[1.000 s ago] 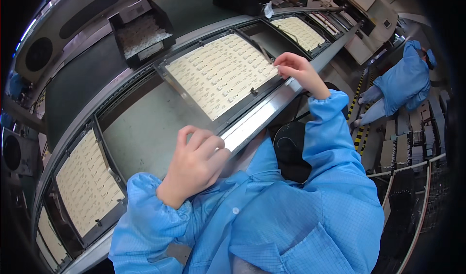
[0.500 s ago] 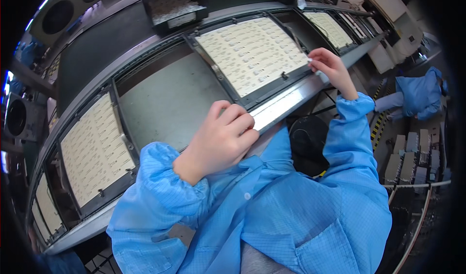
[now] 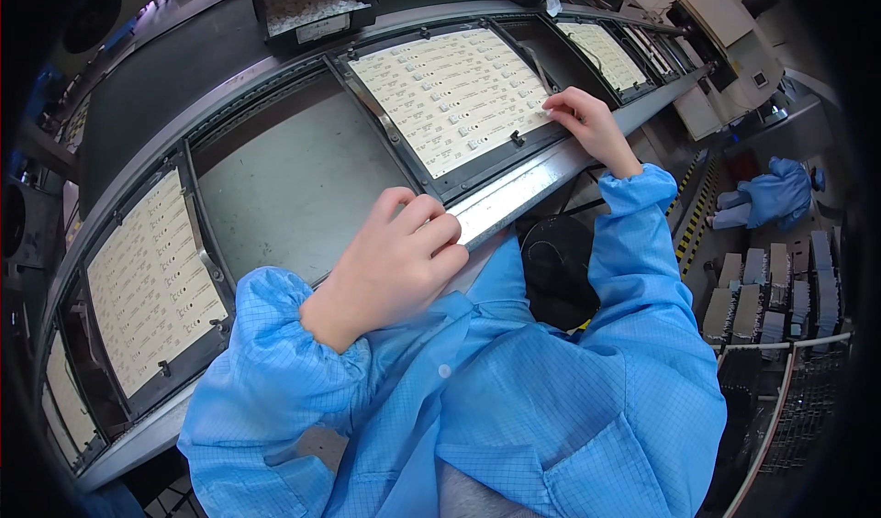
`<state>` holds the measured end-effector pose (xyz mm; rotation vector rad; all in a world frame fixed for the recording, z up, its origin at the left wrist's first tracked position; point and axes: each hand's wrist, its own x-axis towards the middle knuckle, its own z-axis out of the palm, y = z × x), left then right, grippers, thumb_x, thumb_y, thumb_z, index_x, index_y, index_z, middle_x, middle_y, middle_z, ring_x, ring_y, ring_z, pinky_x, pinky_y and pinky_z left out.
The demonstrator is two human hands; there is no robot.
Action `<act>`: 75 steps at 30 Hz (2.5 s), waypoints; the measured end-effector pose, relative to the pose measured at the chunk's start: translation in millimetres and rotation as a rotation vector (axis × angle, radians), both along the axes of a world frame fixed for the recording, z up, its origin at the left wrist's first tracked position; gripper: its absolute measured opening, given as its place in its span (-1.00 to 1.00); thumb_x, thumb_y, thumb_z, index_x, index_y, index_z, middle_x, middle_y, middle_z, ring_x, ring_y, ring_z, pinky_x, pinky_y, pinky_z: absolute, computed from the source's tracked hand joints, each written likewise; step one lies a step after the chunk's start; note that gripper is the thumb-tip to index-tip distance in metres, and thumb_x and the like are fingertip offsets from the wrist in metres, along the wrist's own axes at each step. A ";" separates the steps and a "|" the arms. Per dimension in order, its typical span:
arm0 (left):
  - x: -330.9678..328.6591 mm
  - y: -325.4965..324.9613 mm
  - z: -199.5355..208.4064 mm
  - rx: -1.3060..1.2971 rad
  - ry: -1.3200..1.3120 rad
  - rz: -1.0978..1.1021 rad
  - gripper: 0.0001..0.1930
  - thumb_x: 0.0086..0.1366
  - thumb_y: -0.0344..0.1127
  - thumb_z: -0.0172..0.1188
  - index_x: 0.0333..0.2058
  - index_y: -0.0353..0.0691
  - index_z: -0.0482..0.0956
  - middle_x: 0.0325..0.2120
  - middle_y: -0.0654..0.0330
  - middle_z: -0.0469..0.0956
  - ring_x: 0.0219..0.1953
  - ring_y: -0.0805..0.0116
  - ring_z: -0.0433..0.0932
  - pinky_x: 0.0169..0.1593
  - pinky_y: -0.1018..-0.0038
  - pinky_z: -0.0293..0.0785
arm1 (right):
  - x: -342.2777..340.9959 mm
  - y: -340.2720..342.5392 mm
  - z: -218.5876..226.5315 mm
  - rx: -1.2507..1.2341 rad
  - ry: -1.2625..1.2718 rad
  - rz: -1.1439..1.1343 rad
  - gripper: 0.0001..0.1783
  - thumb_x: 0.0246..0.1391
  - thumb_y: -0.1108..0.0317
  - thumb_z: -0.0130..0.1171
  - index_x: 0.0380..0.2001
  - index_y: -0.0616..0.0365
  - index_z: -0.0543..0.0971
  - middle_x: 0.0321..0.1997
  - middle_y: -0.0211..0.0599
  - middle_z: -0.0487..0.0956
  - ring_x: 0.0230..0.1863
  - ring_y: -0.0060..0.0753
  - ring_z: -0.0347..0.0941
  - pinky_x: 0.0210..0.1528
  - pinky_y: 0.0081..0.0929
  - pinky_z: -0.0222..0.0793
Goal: Placing small electronic components onto a circuit board or template.
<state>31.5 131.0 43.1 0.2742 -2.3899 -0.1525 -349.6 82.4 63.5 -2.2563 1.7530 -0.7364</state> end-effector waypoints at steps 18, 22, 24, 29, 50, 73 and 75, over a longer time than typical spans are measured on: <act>2.4 -1.1 0.2 0.061 -0.057 -0.027 -0.83 0.02 -0.42 0.31 -0.37 -0.17 0.56 -0.32 0.23 0.51 -0.14 0.20 0.48 0.07 0.19 0.37 | 8.2 -2.4 -13.4 -0.094 -0.015 0.047 -0.86 0.18 0.48 0.22 -0.19 0.24 0.63 -0.26 -0.21 0.59 -0.25 -0.28 0.55 -0.16 -0.47 0.45; 3.0 -1.0 0.4 0.061 -0.063 -0.026 -0.84 0.02 -0.42 0.31 -0.37 -0.17 0.56 -0.32 0.22 0.51 -0.14 0.20 0.48 0.06 0.19 0.37 | 10.4 -2.2 -9.8 -0.076 0.031 0.042 -0.86 0.17 0.48 0.21 -0.20 0.24 0.62 -0.27 -0.18 0.59 -0.24 -0.20 0.56 -0.16 -0.43 0.46; 2.6 0.1 -0.1 0.060 -0.058 -0.027 -0.84 0.02 -0.42 0.31 -0.38 -0.17 0.55 -0.32 0.22 0.50 -0.14 0.21 0.48 0.06 0.19 0.37 | 9.2 -1.0 -9.4 -0.089 0.076 0.077 -0.86 0.15 0.56 0.19 -0.20 0.27 0.61 -0.27 -0.20 0.57 -0.22 -0.24 0.54 -0.15 -0.47 0.45; 4.6 2.1 -0.2 0.054 -0.073 -0.022 -0.83 0.01 -0.41 0.32 -0.38 -0.16 0.55 -0.32 0.24 0.50 -0.14 0.22 0.48 0.07 0.19 0.37 | 13.9 -2.8 -11.5 -0.204 0.204 0.117 -0.89 0.12 0.55 0.22 -0.26 0.25 0.59 -0.31 -0.21 0.56 -0.26 -0.22 0.53 -0.21 -0.43 0.44; 416.6 63.4 -21.2 0.636 -0.285 1.672 -0.34 0.45 0.22 -0.10 0.14 -0.30 0.47 0.03 -0.20 0.55 0.06 -0.20 0.51 0.11 0.16 0.42 | 38.1 -10.7 -17.4 -0.527 0.178 0.270 -0.81 -0.02 0.36 0.17 -0.30 0.11 0.64 -0.13 -0.27 0.60 0.03 -0.17 0.45 0.09 -0.20 0.31; 191.2 39.7 -5.2 0.404 -0.232 1.387 -0.41 0.50 0.01 -0.04 0.34 -0.22 0.24 -0.19 -0.29 0.60 -0.17 -0.12 0.60 -0.10 0.20 0.47 | 193.5 -66.5 12.9 -0.813 -0.231 0.495 -0.84 0.10 0.26 0.27 -0.49 0.02 0.54 -0.41 -0.41 0.44 -0.25 -0.33 0.42 -0.04 -0.29 0.24; 145.5 35.6 13.4 0.550 -0.159 1.384 -0.38 0.47 -0.12 0.02 0.38 -0.28 0.13 -0.50 -0.12 0.50 -0.48 0.09 0.45 -0.36 0.22 0.35 | 192.9 -62.1 19.8 -0.805 -0.185 0.496 -0.86 0.09 0.27 0.28 -0.45 0.02 0.54 -0.40 -0.39 0.45 -0.26 -0.34 0.43 -0.04 -0.29 0.24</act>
